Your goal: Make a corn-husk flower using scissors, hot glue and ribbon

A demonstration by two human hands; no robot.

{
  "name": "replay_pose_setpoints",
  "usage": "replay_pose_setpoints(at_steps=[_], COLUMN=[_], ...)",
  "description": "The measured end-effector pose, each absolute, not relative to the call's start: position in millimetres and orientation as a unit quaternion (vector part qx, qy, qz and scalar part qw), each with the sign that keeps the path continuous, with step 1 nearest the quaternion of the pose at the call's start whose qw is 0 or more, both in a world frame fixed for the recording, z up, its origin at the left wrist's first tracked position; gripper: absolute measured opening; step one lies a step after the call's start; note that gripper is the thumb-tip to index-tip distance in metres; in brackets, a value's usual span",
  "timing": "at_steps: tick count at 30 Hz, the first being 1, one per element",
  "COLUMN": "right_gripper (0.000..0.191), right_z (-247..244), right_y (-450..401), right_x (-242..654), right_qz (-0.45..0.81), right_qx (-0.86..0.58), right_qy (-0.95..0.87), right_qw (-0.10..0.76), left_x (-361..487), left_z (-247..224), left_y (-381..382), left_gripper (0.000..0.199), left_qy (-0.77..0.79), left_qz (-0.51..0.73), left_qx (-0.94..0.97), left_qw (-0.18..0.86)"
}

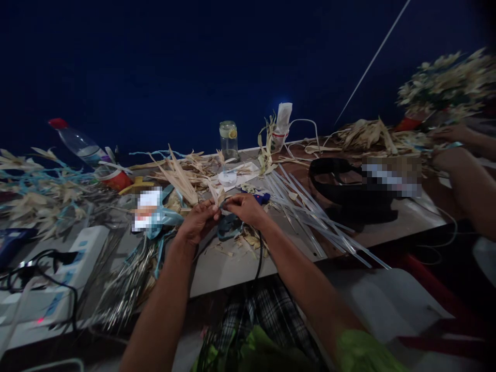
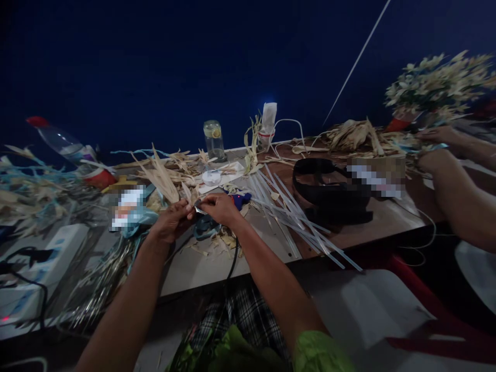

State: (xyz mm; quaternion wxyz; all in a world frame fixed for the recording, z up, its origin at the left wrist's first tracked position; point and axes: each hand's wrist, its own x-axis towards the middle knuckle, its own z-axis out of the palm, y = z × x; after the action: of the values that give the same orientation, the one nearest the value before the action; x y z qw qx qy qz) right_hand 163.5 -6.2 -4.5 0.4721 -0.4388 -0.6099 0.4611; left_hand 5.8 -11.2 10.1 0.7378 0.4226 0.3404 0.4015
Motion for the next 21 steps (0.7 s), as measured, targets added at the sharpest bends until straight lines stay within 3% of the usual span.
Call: replay_pose_setpoints(at_steps=[15,21], right_gripper=[0.024,0.027], right_z=[5.8,2.4], right_y=[-11.0,-3.4], right_x=[165.4,171.2], right_qz=[0.474,0.379], right_qx=[-0.448,-0.484], right_qy=[-0.61,-0.57], right_qw=[0.45,0.546], left_x=[8.1,7.6], left_z=[9.5,3.0], left_y=[-8.6,-3.1], left_gripper=[0.027,0.031], left_qy=[0.382,0.388], left_qz=[0.466,0.508], left_qx=[0.355,0.315], left_qw=[0.715,0.701])
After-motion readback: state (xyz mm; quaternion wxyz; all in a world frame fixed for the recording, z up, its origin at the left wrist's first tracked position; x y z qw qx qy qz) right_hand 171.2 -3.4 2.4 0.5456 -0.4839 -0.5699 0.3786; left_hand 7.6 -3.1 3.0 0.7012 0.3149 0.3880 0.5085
